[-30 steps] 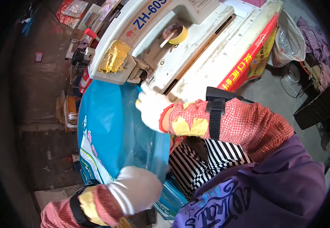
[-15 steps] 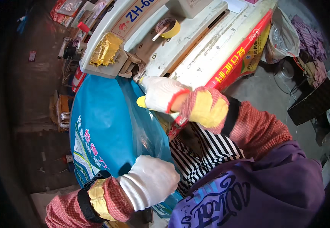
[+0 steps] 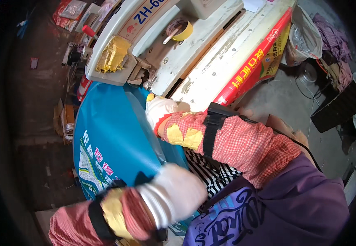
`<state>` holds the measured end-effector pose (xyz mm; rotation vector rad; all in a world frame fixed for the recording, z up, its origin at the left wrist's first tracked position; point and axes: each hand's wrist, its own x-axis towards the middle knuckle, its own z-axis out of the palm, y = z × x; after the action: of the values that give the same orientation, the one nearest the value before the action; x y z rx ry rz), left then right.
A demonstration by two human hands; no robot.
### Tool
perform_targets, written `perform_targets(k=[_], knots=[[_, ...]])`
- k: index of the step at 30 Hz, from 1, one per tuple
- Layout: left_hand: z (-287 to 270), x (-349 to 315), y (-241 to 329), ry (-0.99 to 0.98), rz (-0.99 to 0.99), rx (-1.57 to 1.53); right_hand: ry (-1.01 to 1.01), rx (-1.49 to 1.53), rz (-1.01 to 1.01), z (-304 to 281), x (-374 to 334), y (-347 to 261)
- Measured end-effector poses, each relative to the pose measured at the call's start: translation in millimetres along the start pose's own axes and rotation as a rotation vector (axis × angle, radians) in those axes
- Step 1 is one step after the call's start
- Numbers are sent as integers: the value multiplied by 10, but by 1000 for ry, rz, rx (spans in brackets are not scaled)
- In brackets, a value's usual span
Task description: The person inserts a clear plastic liner into a green bag and feeds the top through a sewing machine to seal them. They then place the finished bag onto a stack and repeat the process with another bag and liner.
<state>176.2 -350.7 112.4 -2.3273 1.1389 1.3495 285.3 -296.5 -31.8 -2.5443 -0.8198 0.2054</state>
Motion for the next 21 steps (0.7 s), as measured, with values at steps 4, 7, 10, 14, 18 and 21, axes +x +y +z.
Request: perform_targets(k=[4,7,10,14,18,21], knots=[[-437,-35,-427,-429,-425,50,185,145,161,457,268,-75],[-492,-375,-444,-361,-493,180,128,310,192,362,213,-18],[-586,-657,-291,-454,-569,277,20,-242,-51,548,272,15],[66,-347,95,-379,-229,174,-264,117,-112,-237,76,62],[-338,143,7,-216,-285,204,-189,38,-100,163,323,-7],[-567,-8,-518,-374,-384,160,-133,37,-154,230,354,-179]])
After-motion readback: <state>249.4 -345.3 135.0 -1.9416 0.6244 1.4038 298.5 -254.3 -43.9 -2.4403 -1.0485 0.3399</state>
